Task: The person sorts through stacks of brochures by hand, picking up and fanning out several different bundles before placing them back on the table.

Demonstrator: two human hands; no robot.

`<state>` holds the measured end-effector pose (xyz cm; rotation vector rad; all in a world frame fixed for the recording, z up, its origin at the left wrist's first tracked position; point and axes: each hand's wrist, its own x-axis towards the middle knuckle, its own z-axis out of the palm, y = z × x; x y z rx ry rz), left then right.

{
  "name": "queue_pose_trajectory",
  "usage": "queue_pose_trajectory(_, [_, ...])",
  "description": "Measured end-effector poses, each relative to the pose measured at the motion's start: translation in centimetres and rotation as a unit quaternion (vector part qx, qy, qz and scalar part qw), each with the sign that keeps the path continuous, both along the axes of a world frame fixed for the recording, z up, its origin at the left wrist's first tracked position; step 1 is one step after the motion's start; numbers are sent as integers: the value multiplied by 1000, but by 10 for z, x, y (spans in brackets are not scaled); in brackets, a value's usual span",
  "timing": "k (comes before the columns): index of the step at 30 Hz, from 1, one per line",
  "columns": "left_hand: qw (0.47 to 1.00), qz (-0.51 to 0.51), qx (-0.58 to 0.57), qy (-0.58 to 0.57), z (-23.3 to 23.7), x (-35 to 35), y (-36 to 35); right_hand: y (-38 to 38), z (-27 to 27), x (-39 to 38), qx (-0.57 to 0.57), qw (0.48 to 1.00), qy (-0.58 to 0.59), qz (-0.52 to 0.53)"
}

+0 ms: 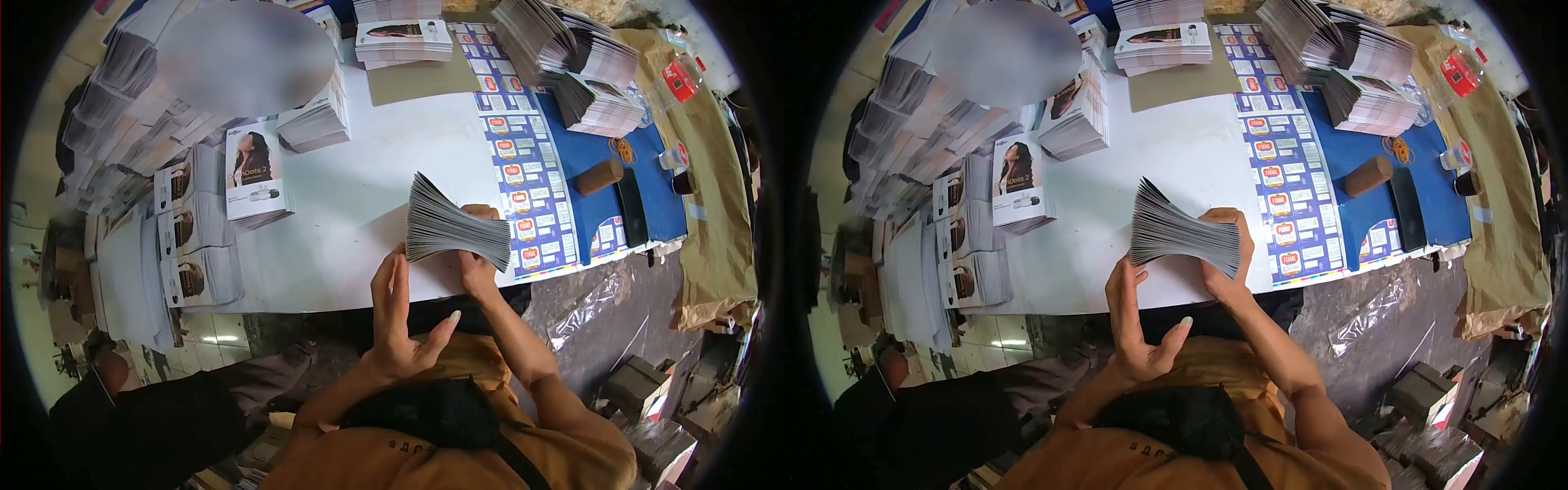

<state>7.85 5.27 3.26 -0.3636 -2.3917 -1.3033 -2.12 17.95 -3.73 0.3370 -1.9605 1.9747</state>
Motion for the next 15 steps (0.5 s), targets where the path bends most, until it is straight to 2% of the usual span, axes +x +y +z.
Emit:
queue_pose_trajectory(4, [999, 25, -33, 3, 6, 5, 3, -1, 1, 0, -7, 1000, -2, 0])
queue_pose_trajectory(8, [1000, 25, 1, 5, 2, 10, 8, 1, 1, -2, 13, 1000, 19, 1])
queue_pose_trajectory(15, [997, 10, 72, 25, -10, 8, 9, -1, 4, -1, -15, 1000, -10, 3])
